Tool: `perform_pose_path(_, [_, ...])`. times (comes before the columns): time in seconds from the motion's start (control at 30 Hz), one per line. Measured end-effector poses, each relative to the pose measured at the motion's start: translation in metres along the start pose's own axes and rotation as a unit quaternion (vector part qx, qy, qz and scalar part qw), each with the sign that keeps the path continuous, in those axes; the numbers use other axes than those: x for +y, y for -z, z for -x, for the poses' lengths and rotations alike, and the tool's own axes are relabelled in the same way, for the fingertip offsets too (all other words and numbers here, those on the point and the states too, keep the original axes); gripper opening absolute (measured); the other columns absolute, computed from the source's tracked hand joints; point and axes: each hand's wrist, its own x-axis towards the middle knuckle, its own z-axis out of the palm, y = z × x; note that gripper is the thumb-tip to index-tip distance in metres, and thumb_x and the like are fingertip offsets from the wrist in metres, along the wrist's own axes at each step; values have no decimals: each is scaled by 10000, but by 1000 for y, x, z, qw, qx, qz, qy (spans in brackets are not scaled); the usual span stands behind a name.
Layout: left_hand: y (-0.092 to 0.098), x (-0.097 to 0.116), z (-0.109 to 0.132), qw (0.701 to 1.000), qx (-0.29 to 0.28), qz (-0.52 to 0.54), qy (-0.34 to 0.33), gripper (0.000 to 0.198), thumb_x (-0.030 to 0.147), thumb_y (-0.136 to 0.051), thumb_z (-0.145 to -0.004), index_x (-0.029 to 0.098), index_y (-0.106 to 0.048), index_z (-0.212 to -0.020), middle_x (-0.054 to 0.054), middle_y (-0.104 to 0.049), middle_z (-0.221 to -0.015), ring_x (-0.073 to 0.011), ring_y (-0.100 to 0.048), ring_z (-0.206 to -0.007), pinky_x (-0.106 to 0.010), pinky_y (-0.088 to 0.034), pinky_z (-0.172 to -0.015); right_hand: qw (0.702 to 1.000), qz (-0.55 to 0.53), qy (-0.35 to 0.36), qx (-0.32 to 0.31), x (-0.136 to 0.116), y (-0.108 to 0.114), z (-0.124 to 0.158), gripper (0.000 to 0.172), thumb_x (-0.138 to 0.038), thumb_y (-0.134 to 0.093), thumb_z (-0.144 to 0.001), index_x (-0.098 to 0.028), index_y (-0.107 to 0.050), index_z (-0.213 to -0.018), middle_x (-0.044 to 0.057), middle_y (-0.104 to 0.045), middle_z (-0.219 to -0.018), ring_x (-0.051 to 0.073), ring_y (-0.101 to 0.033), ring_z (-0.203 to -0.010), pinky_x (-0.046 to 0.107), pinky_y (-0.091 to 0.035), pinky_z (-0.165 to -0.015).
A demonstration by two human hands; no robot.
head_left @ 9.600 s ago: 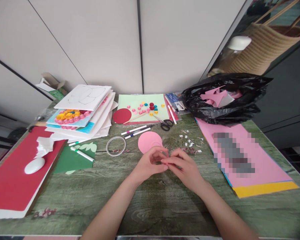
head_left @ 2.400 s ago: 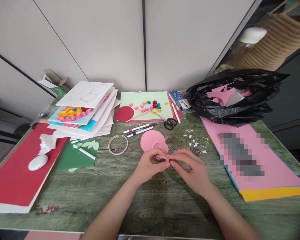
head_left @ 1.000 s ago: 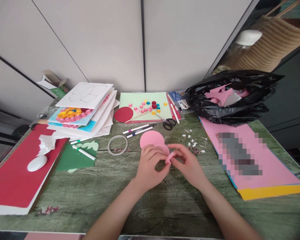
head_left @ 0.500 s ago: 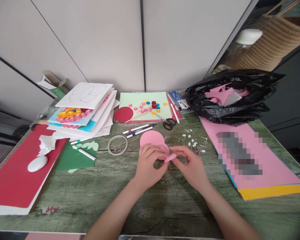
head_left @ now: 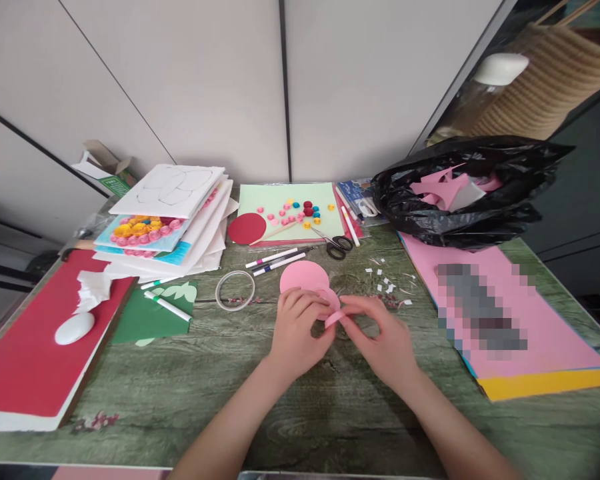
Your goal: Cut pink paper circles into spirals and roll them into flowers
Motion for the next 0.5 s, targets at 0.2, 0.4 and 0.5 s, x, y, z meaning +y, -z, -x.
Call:
perform_pose_path(0.2, [3, 0, -4, 964, -46, 208, 157, 75, 165, -641, -701, 168, -635, -776, -52, -652, -832, -180, -577, -845, -304, -430, -778, 996, -82, 0, -32, -1, 4, 1, 267, -173, -505, -852, -260, -510, -1104, 16, -683, -962, 159, -633, -907, 320, -468, -852])
perform_pose_path(0.4, [3, -8, -5, 872, -99, 410, 248, 139, 246, -692, -677, 135, -642, -744, -42, -620, -770, -150, -554, -758, -265, -411, -711, 994, -39, 100, -29, 0, 2, -1, 386, -86, -530, -814, -308, -516, -1129, -2, -673, -956, 163, -588, -944, 342, -452, -866])
perform_pose_path(0.5, [5, -7, -7, 830, -123, 465, 281, 146, 245, -708, -663, 131, -647, -732, -27, -611, -746, -130, -541, -728, -251, -401, -696, 992, -32, 116, -37, 0, 2, -3, 403, -83, -534, -810, -303, -516, -1147, 10, -661, -939, 168, -570, -944, 336, -470, -829])
